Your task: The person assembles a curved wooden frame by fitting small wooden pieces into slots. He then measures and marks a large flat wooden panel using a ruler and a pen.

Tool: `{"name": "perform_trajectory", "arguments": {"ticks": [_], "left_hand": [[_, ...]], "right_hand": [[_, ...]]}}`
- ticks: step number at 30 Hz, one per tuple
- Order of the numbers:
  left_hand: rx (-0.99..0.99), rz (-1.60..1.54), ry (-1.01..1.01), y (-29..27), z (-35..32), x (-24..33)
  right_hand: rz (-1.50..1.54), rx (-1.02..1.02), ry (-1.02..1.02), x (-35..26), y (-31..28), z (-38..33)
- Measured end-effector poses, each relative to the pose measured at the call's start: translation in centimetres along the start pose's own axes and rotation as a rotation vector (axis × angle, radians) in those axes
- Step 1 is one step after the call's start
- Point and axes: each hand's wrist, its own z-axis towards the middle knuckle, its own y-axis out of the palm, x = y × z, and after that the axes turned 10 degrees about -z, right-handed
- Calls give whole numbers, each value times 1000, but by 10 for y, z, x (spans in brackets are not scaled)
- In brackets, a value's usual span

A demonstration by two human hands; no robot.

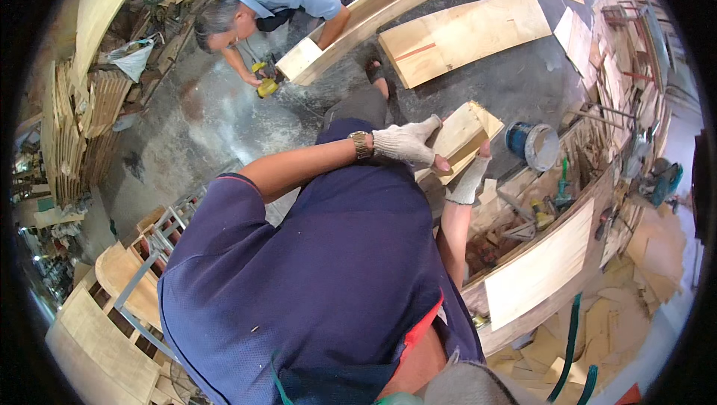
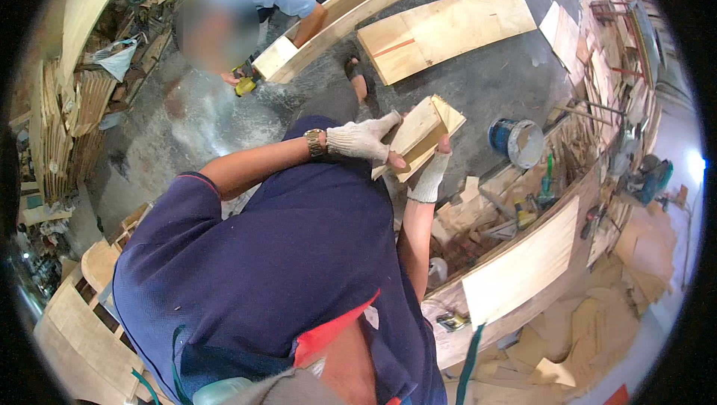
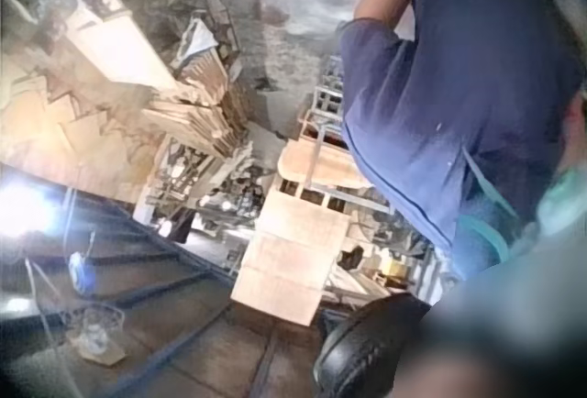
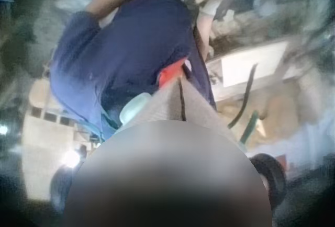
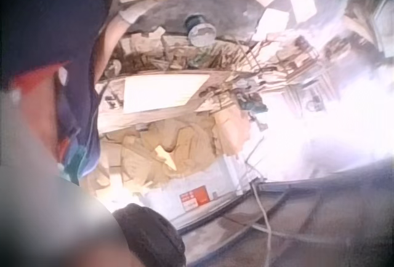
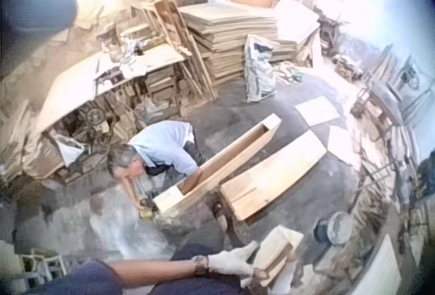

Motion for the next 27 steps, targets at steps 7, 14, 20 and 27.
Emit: {"name": "perform_trajectory", "arguments": {"ticks": [7, 14, 20, 27], "left_hand": [[140, -70, 92, -96, 85, 37], [270, -169, 195, -170, 117, 70], [416, -333, 106, -197, 127, 78], [427, -457, 78, -213, 137, 78]], "right_hand": [[127, 119, -33, -81, 0, 148], [90, 115, 120, -114, 7, 257], [-5, 140, 145, -108, 27, 291], [249, -43, 276, -117, 34, 323]]}}
